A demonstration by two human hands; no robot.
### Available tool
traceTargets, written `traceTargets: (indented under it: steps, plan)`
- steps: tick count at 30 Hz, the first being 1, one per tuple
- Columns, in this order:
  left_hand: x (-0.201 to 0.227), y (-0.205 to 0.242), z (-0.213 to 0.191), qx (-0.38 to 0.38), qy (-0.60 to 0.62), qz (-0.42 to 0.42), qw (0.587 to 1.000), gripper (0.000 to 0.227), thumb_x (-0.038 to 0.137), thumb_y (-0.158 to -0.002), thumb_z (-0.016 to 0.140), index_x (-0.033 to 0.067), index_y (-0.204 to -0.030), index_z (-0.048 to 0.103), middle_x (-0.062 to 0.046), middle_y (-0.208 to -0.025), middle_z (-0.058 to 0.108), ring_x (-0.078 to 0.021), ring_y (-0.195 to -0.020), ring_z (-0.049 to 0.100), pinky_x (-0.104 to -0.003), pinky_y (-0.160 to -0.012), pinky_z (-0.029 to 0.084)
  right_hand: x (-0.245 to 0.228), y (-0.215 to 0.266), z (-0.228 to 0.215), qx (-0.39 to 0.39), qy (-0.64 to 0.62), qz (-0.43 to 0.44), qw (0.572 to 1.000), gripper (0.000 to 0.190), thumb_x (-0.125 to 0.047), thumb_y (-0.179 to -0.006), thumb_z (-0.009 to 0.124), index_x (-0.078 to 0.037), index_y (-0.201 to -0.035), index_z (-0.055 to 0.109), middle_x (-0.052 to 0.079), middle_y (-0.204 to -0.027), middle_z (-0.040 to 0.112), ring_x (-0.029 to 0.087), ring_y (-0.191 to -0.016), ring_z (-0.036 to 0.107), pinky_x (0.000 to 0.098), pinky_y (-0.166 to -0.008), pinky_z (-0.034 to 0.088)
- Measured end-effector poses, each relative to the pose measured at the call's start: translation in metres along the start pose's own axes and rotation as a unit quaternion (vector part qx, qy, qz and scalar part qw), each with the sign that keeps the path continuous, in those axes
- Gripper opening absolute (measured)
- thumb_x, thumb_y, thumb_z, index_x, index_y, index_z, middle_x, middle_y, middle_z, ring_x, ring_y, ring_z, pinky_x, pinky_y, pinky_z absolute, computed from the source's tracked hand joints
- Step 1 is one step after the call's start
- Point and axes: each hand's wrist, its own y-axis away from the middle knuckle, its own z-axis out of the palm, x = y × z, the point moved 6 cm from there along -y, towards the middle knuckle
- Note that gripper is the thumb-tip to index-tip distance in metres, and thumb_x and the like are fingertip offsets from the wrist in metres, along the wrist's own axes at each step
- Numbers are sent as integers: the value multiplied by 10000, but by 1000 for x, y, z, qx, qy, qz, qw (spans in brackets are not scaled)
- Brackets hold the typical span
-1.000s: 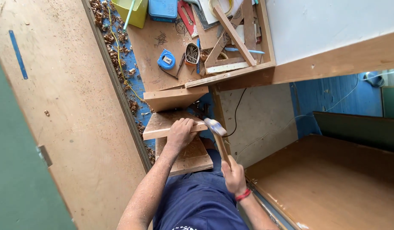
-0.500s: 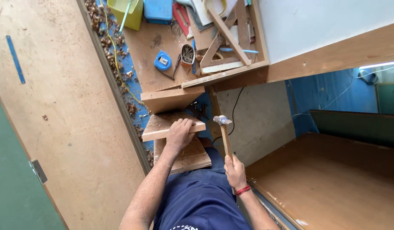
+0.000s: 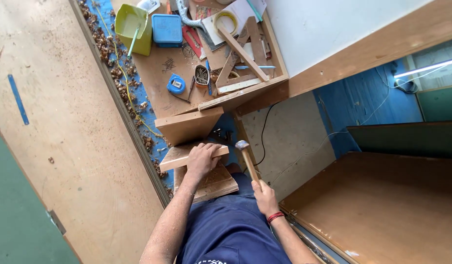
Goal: Hammering and gluing small wooden board pieces together to form a structure.
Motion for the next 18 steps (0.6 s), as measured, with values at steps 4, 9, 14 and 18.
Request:
traceTargets:
  steps: [4,9,14,18]
  plan:
    - [8,-10,-7,-76,-5,-17,997,443,336,-818,762,229,-1244,700,2,-1150,720,-252,-982,645,-404,-837,519,44,9,-2,-10,-159,181,971,491,-504,-1030,507,-53,-846,569,17,-571,498,138,-458,485,367,-435,426]
    - [1,-17,9,-158,5,-29,987,461,332,-866,722,233,-1313,670,-9,-1214,708,-289,-1025,644,-429,-877,526,154,10,22,-11,-247,293,924,479,-544,-1028,482,-108,-840,545,-21,-587,437,107,-432,394,312,-405,356]
    - [-1,-20,13,-152,44,21,987,468,209,-870,692,190,-1337,662,-36,-1250,703,-311,-1033,654,-441,-909,531,297,41,48,36,-183,354,916,562,-562,-980,543,-54,-766,654,14,-579,539,156,-456,487,349,-449,375]
    - [-5,-21,4,-132,95,-4,987,401,221,-826,751,178,-1223,714,-35,-1201,726,-280,-1089,667,-405,-972,528,394,80,74,-9,-80,420,904,707,-606,-998,476,28,-772,695,143,-632,625,289,-533,606,444,-561,461]
